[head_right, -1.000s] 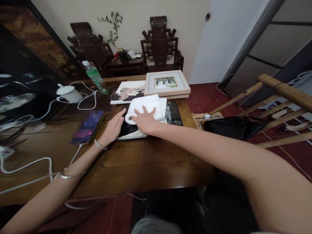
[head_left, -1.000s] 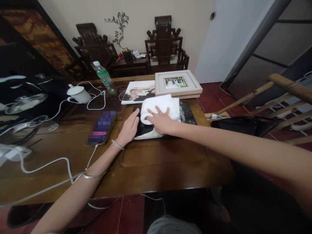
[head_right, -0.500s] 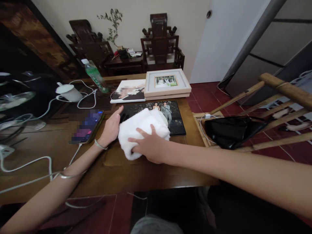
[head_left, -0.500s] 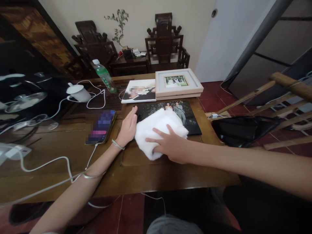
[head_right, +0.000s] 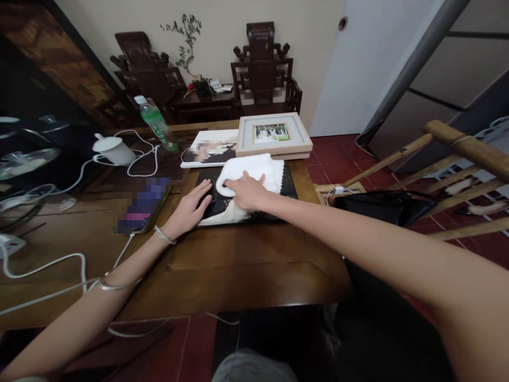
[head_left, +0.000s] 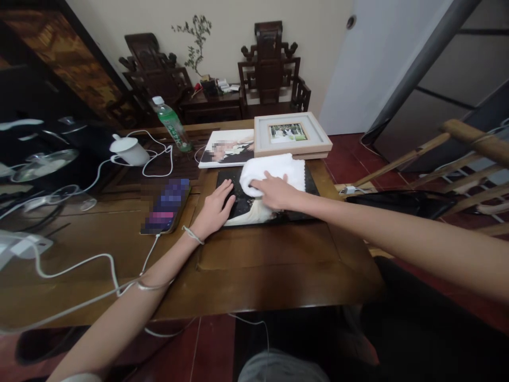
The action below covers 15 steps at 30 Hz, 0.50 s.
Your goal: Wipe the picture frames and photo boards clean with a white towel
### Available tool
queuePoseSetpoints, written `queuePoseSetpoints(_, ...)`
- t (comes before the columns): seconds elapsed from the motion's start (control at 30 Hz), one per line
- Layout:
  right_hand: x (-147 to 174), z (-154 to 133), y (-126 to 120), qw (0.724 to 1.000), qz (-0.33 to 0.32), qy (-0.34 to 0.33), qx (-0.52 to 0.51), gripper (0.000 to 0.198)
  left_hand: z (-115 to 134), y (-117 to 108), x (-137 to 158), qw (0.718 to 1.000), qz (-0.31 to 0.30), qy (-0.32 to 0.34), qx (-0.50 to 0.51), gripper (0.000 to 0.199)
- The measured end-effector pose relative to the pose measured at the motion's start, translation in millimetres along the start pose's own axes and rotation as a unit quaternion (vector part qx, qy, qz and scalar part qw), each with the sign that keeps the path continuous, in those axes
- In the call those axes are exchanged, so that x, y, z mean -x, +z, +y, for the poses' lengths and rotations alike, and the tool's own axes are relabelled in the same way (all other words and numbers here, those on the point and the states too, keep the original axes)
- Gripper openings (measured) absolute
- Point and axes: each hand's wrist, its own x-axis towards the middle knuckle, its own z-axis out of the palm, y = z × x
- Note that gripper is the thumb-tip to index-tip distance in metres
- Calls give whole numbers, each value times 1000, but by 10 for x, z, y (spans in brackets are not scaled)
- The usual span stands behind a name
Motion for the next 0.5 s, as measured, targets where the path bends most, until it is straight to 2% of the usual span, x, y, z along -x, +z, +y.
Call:
queuePoseSetpoints(0.13,-449,-250,-93,998,3,-10,-63,58,17,-18,-14,1000,0,7,-2,49)
queuePoseSetpoints(0.27,-711,-389,-134,997,-11,-52,-57,58,29,-38,-22,1000,-12,7,-11,45)
queuePoseSetpoints(0.4,-726,-322,-146,996,-16,-80,-38,57,32,-47,-19,1000,-16,10,-14,47)
queuePoseSetpoints(0.5,-570,-109,-166,995,-18,-96,-22,58,29,-39,-12,1000,-15,11,-10,49)
